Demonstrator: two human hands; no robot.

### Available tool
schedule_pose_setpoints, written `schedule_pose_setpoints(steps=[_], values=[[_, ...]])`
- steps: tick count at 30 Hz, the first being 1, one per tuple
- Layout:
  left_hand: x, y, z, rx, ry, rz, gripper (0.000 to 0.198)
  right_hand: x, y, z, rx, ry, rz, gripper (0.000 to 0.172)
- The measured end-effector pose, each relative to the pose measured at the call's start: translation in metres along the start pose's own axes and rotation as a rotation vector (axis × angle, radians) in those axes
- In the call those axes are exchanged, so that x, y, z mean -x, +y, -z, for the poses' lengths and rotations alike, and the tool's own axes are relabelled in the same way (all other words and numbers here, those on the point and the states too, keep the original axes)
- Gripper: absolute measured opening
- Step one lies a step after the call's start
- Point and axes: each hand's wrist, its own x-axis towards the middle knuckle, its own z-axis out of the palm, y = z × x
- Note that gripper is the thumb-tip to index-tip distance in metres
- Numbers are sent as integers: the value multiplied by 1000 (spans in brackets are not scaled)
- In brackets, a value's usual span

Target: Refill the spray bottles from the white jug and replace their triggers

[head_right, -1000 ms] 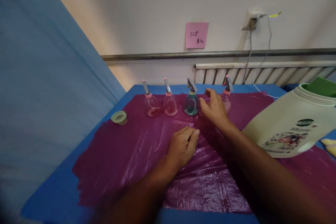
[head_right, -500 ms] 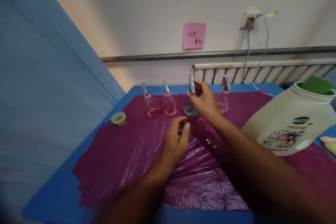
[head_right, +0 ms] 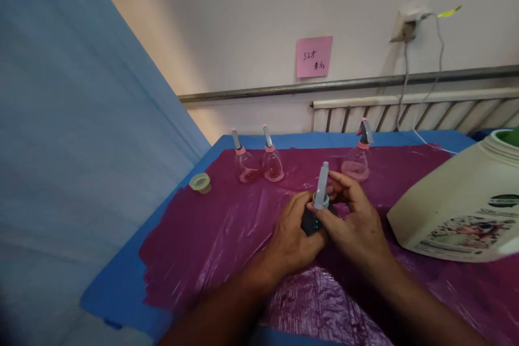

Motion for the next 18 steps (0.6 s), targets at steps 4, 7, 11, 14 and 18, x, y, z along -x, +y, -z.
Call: schedule_pose_setpoints(steps=[4, 7, 11, 14, 18], values=[[-3, 2, 2, 74, 20, -46, 44, -2, 0, -1, -6, 15, -5, 74], [-6, 1, 4, 77, 7, -61, 43, -1, -1, 2, -2, 2, -40, 77], [-6, -3, 5, 40, -12, -30, 46, 3, -3, 8, -16, -79, -53, 83], [-3, -7, 4, 8, 9, -9, 53, 6, -3, 9, -19, -121, -15, 84], [2, -10, 2, 49, -4, 43, 69, 3, 1, 5, 19, -62, 29, 92]])
